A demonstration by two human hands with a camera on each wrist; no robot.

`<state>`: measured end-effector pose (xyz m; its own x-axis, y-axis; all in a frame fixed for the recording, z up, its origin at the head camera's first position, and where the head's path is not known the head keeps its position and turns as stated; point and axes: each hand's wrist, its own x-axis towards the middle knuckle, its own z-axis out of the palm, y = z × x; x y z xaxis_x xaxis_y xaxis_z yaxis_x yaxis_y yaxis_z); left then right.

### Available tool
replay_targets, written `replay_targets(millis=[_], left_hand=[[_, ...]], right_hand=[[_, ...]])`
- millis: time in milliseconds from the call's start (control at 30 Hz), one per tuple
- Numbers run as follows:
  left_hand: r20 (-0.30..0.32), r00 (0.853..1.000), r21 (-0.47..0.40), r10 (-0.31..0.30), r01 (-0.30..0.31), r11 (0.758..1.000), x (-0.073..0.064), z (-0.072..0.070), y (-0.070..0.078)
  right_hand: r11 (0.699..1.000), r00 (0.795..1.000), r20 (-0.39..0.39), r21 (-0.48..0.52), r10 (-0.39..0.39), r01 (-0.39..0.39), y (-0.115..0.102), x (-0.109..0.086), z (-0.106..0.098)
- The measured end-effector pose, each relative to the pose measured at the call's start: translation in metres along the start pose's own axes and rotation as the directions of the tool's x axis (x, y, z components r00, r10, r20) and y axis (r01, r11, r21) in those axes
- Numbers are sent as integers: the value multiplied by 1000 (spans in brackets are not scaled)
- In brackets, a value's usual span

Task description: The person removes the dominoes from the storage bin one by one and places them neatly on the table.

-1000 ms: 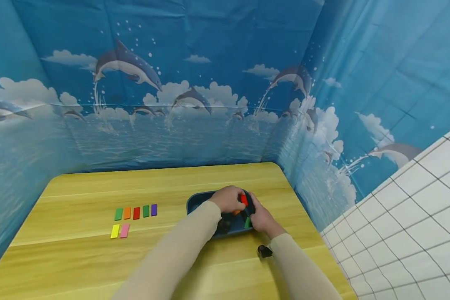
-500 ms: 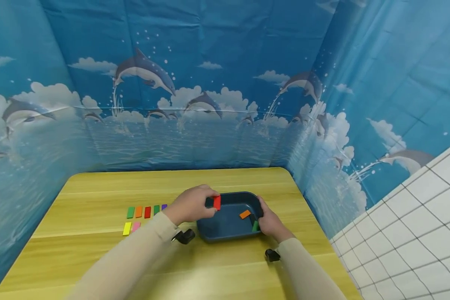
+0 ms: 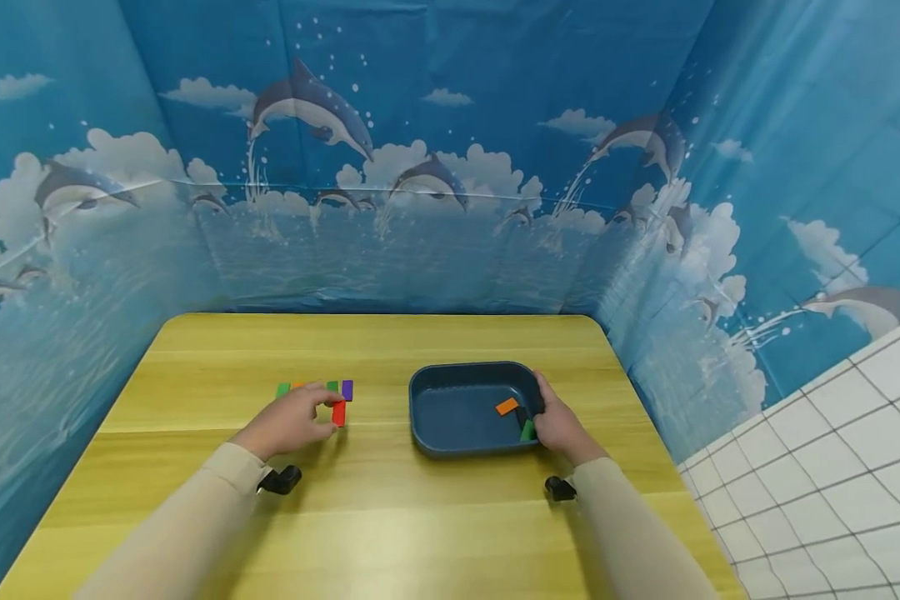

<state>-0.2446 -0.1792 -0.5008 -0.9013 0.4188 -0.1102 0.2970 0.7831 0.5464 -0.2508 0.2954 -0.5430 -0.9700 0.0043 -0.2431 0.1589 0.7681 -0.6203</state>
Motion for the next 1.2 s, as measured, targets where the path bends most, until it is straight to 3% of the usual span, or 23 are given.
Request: replay_targets(millis=[200, 600, 767, 1200], left_hand=[[18, 999, 36, -41, 41, 999, -1, 6, -23], [11, 998, 161, -55, 53, 986, 3, 8, -46], [16, 999, 202, -35, 31, 979, 3, 12, -51], [-13, 999, 232, -52, 54, 971, 1, 16, -57]], right_hand=[[1000, 1000, 11, 14, 25, -26, 2, 3, -5], [998, 999, 31, 48, 32, -33, -3, 5, -8], [998, 999, 30, 53, 28, -30, -4, 4, -5], [997, 999, 36, 70, 30, -32, -4, 4, -1]])
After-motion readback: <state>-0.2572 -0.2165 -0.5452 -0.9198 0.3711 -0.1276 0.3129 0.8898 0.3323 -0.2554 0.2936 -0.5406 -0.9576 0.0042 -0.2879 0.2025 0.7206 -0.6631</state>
